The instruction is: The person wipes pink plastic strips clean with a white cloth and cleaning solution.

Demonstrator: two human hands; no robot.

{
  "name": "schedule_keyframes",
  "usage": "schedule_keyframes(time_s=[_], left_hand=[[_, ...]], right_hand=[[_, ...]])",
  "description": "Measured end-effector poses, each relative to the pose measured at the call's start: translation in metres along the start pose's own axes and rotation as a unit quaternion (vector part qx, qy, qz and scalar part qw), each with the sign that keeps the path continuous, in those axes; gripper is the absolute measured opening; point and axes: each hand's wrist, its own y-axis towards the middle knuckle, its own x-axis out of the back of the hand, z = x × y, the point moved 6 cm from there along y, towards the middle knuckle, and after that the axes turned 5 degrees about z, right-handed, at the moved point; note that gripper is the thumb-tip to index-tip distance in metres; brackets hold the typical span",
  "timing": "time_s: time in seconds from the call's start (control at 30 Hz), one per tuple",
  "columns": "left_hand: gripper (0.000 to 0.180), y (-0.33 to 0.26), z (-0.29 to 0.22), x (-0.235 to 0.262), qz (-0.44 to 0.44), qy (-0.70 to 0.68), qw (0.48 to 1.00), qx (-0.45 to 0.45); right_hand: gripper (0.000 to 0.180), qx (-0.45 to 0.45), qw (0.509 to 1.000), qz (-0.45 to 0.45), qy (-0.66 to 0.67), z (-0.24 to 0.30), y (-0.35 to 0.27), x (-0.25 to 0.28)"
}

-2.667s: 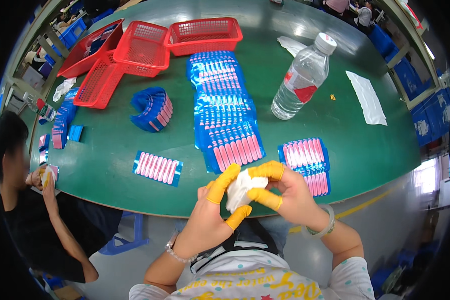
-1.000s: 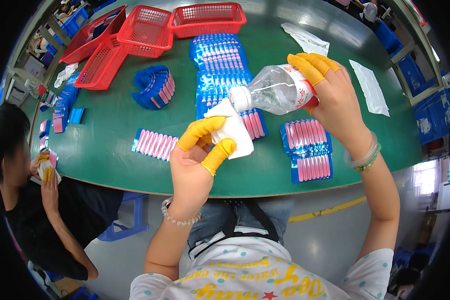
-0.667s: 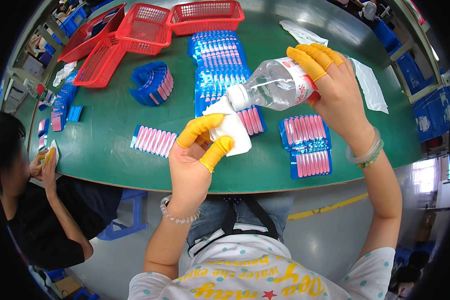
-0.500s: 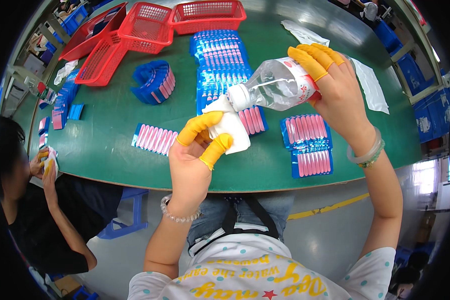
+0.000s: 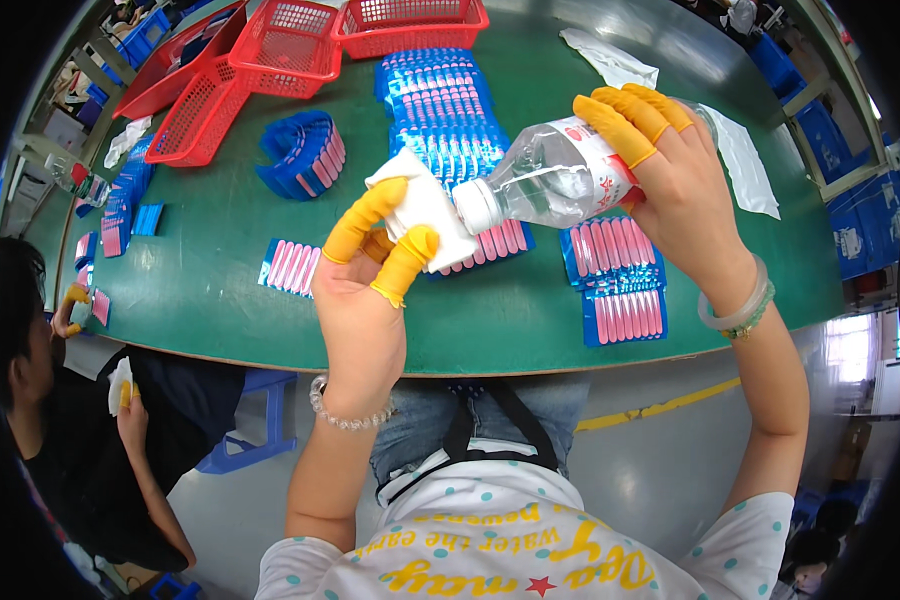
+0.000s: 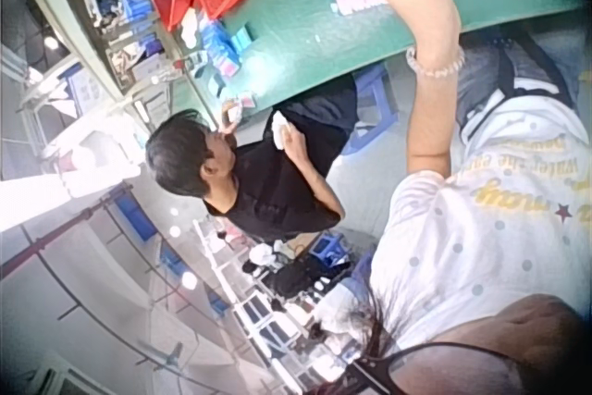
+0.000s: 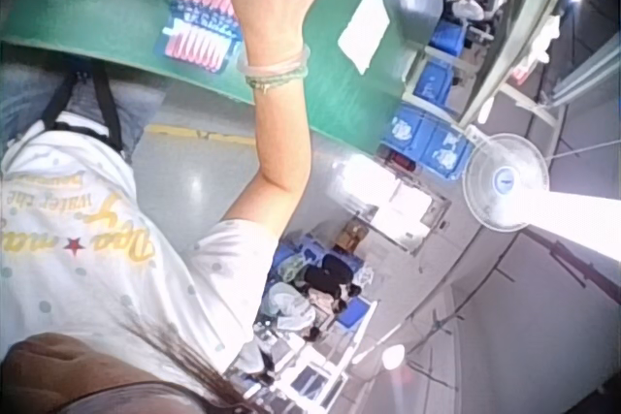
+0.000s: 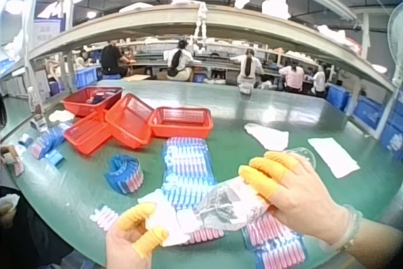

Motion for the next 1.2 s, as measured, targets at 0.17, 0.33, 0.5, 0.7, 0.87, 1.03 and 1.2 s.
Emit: schedule_keyframes(time_s=[0.17, 0.33, 0.5, 0.7, 0.87, 1.03, 1.2], left_hand=[[0.047, 0.009, -0.004, 0.003, -0.044, -0.019, 0.998, -0.028], [0.044, 0.025, -0.004, -0.007, -0.044, -0.097, 0.994, -0.025], [0.045, 0.043, -0.014, -0.028, 0.057, -0.198, 0.977, -0.052], [0.042, 0.015, -0.019, 0.007, 0.055, -0.008, 0.997, -0.047], [0.034, -0.010, -0.022, 0.058, 0.022, 0.254, 0.966, -0.038], [0.024, -0.024, -0.026, 0.061, -0.019, 0.402, 0.913, -0.069], [0.026, -0.036, -0.024, 0.062, -0.011, 0.446, 0.893, -0.057]], right_hand=[[0.063, -0.003, 1.000, 0.004, 0.006, 0.001, -0.004, -0.001], [0.069, -0.041, 0.992, 0.026, 0.114, -0.010, -0.006, -0.016], [0.069, -0.164, 0.922, 0.040, 0.349, -0.036, -0.006, -0.045], [0.072, -0.310, 0.760, -0.054, 0.568, -0.096, -0.019, -0.104], [0.079, -0.343, 0.711, -0.084, 0.608, -0.113, -0.039, -0.127], [0.095, -0.402, 0.762, -0.066, 0.504, -0.124, -0.060, -0.096], [0.055, -0.245, 0.945, 0.035, 0.215, -0.016, -0.065, -0.016]])
